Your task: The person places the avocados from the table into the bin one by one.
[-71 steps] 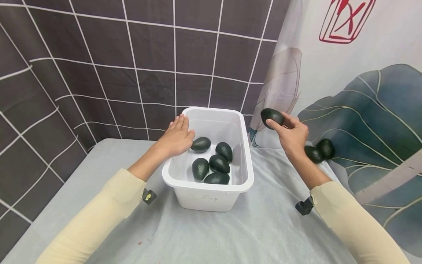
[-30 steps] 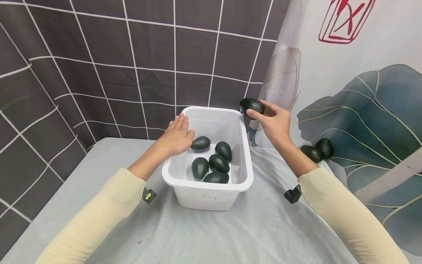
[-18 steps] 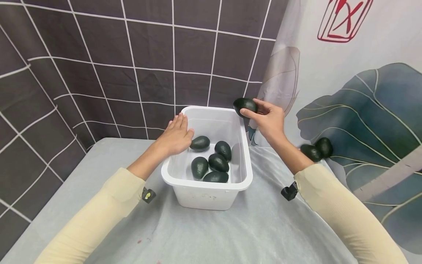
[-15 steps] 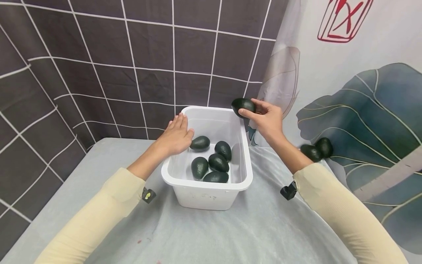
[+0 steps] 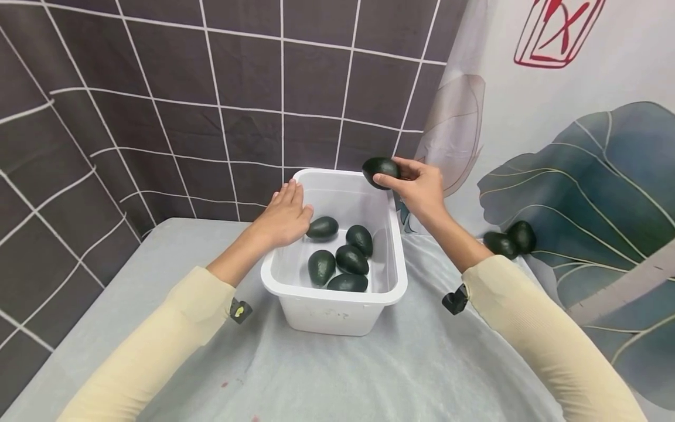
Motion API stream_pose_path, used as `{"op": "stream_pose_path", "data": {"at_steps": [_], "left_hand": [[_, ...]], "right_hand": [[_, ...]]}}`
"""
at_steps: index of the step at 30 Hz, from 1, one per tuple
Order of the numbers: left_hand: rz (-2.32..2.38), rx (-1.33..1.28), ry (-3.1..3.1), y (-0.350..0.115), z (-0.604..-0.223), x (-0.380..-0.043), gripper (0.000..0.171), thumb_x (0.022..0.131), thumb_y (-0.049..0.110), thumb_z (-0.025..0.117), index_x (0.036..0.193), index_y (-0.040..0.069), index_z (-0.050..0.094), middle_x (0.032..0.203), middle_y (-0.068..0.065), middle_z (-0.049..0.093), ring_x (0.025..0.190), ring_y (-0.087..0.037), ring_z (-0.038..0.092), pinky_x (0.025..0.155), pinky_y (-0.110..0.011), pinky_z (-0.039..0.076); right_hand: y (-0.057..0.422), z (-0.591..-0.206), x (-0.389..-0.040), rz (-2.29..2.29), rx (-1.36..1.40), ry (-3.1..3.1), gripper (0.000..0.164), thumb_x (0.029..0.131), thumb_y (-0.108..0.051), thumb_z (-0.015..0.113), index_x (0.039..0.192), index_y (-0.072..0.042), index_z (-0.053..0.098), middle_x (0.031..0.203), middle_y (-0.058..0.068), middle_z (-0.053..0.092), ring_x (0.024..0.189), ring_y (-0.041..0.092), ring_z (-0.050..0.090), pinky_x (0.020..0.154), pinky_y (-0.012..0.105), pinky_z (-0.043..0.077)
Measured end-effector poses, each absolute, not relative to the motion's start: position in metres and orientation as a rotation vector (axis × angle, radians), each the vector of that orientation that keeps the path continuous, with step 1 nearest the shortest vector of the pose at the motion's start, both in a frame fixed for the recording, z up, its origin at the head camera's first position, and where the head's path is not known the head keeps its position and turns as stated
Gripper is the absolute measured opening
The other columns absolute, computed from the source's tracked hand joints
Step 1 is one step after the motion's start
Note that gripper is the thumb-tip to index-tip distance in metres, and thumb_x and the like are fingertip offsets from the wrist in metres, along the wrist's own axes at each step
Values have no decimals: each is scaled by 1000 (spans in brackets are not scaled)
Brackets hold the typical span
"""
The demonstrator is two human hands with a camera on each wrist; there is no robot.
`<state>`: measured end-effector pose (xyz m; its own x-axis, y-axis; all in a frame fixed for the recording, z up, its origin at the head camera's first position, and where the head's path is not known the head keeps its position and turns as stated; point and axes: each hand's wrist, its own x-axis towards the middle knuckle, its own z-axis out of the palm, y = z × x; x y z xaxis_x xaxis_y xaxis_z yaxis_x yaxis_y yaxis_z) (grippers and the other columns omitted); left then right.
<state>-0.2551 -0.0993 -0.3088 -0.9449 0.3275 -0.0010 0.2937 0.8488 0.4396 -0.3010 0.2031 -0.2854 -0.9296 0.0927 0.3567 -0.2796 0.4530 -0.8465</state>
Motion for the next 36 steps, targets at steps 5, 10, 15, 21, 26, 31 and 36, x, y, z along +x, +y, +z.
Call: {"op": "stream_pose_path", "data": {"at_steps": [5,10,15,21,26,31,36], "left_hand": [[681,500,2945,-97,-309,-257,78,119,38,23,176,-11,4,188,-29,-8,178,-45,-6,147,-54,-2],[667,492,2949,-97,-308,-257,78,119,38,23,177,-10,4,188,-29,-8,178,-45,-6,147,-55,-1],[663,490,2947,-98,-309,-256,78,119,38,22,176,-11,4,188,-29,-8,178,-45,-6,147,-55,-1],[674,485,2946,-99,-309,-256,78,119,38,23,176,-11,3,188,-28,-9,178,-45,-7,147,-54,-2],[682,486,2944,-99,-309,-256,78,119,38,23,176,-10,3,188,-28,-9,178,-44,-7,147,-54,-2],[681,486,2945,-100,-309,-257,78,119,38,23,176,-11,3,188,-28,-9,178,-45,-7,147,-55,-2],[686,493,2942,-99,-309,-257,78,119,37,23,176,-11,3,188,-28,-9,178,-45,-7,147,-55,-2]], "right_hand": [[202,-288,-302,1479,151,-2370,63,86,-30,100,143,-11,79,133,18,83,104,3,77,88,13,56],[199,-289,-303,1494,162,-2385,64,88,-30,99,145,-9,78,137,18,82,118,19,81,94,16,59],[196,-292,-306,1581,222,-2355,65,90,-24,97,146,0,74,142,22,78,131,30,79,110,27,63],[198,-295,-306,1602,244,-2327,63,91,-22,96,144,3,75,140,24,79,129,29,80,109,26,63],[205,-296,-306,1603,211,-2311,59,91,-24,96,141,2,77,136,22,81,113,10,81,100,19,64],[210,-297,-305,1599,177,-2315,58,91,-26,97,140,-1,79,135,20,82,111,6,80,98,18,65],[214,-299,-304,1596,146,-2307,59,91,-27,97,140,-1,79,134,19,82,112,6,80,97,18,64]]}}
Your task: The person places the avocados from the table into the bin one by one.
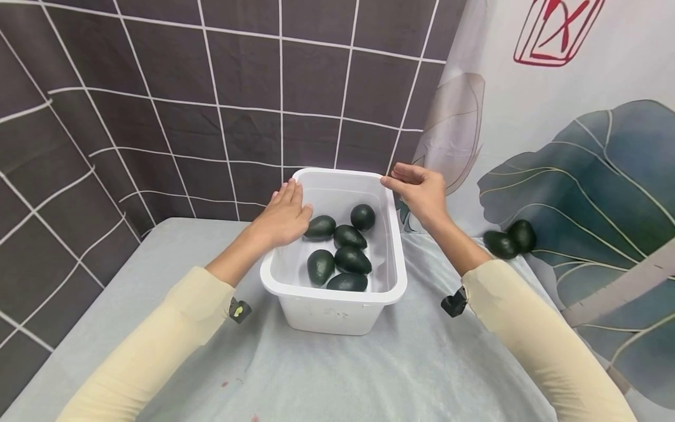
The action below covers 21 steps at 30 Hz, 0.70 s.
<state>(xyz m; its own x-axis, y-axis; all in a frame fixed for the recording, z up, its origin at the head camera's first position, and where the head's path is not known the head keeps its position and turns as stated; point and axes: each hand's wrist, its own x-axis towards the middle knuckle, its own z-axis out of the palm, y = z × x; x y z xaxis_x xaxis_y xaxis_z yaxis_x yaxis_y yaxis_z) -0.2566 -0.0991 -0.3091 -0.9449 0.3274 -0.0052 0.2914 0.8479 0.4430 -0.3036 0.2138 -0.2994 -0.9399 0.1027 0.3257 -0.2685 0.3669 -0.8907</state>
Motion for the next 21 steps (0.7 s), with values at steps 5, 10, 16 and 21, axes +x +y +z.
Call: {"op": "stream_pose_path", "data": {"at_steps": [5,10,16,21], "left_hand": [[686,491,2942,-99,-309,-256,78,119,37,23,176,-11,3,188,-28,-9,178,-45,-7,147,-56,-1],[678,493,2949,-99,-310,-256,78,119,37,23,176,-11,3,188,-29,-8,178,-45,-6,147,-56,0],[675,493,2956,-99,-309,-257,78,119,38,23,176,-11,4,188,-29,-8,178,-45,-6,147,-56,0],[687,495,2948,-99,-309,-256,78,119,38,22,176,-11,4,188,-29,-8,178,-45,-6,147,-55,-1]], "right_hand": [[215,-301,-302,1618,144,-2292,59,91,-27,97,139,1,79,135,21,82,107,1,79,97,17,64],[217,-305,-300,1614,137,-2276,57,91,-27,96,138,1,79,134,21,82,103,-3,77,94,14,63],[219,-309,-298,1631,137,-2248,54,92,-26,95,136,0,80,133,22,82,102,-4,77,92,13,63],[222,-313,-296,1634,112,-2234,52,92,-27,95,136,-2,82,133,21,83,102,-4,77,89,12,62]]}}
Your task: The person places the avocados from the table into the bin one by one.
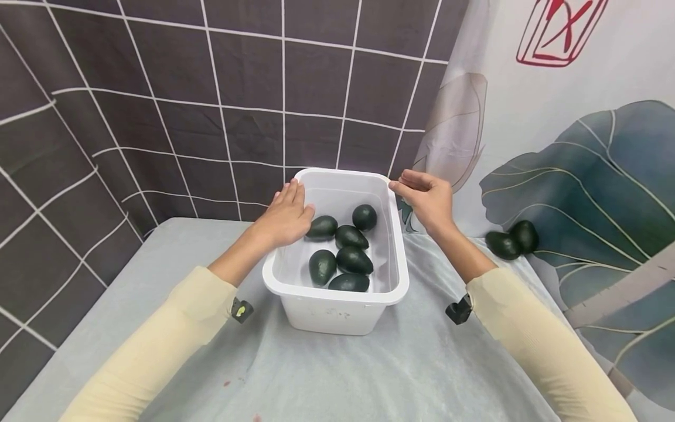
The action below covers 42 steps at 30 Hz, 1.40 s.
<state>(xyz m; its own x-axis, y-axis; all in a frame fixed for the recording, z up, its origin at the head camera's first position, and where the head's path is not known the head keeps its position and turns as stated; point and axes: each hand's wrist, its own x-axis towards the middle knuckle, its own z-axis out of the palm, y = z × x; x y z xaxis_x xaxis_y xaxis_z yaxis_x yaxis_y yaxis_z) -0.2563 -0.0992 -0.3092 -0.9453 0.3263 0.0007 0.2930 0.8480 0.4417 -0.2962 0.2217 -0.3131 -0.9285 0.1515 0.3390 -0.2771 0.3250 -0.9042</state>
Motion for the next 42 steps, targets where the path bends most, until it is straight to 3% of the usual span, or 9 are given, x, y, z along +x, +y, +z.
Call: {"op": "stream_pose_path", "data": {"at_steps": [12,28,31,37,42], "left_hand": [[681,492,2944,-99,-310,-258,78,119,37,22,176,-11,2,188,-29,-9,178,-46,-7,147,-56,-1],[710,497,2937,-98,-309,-257,78,119,38,23,176,-11,3,188,-28,-9,178,-45,-7,147,-55,-2],[716,495,2934,-98,-309,-256,78,119,38,22,176,-11,2,188,-29,-8,178,-45,-7,147,-55,-2],[714,489,2930,-98,-310,-256,78,119,38,23,176,-10,2,188,-28,-10,178,-45,-9,147,-55,-3],[709,487,2937,-98,-309,-256,78,119,38,23,176,-10,2,188,-28,-10,178,-44,-9,147,-55,-3]], "right_hand": [[235,-319,-294,1655,44,-2191,53,92,-26,96,137,-1,81,134,20,82,101,-5,78,90,12,62],[264,-329,-289,1647,-81,-2185,57,92,-25,96,141,-2,78,125,0,87,97,-10,76,93,9,59],[268,-332,-287,1641,-106,-2196,57,92,-27,96,141,-3,79,125,-1,87,98,-10,76,93,9,58],[279,-337,-282,1585,-155,-2240,58,94,-36,95,142,-7,79,139,8,82,108,-8,75,98,12,59],[292,-341,-283,1531,-210,-2256,59,94,-41,94,143,-11,79,136,0,83,110,-7,73,97,11,57]]}}
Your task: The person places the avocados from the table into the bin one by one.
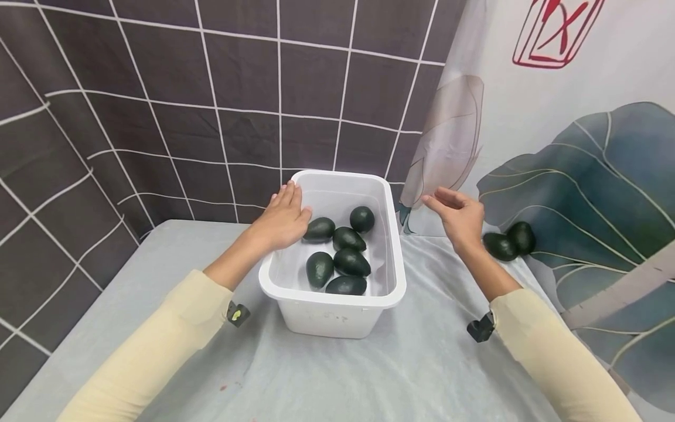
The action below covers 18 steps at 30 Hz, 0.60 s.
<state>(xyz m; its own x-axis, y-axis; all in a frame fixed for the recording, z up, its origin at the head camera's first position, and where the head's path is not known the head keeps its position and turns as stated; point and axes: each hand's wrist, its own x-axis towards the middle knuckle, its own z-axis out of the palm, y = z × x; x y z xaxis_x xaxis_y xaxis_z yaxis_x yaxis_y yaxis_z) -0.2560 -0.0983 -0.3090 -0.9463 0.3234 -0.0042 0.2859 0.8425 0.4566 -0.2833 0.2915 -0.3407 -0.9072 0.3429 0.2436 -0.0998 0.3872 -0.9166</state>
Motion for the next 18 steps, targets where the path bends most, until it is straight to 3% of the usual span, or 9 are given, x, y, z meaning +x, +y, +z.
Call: {"op": "stream_pose_path", "data": {"at_steps": [8,18], "left_hand": [[693,483,2941,-100,-311,-256,77,119,38,23,176,-10,2,188,-27,-10,178,-44,-8,147,-55,-2],[699,488,2941,-98,-310,-257,77,119,37,23,176,-10,3,188,-28,-9,178,-44,-8,147,-56,-1]], "right_hand": [[323,-351,-284,1449,-298,-2245,61,94,-46,93,143,-13,79,126,-9,82,106,-8,69,93,12,54],[365,-366,-286,1389,-542,-2261,71,91,-55,93,152,-22,74,150,-2,77,119,-6,69,103,17,54]]}}
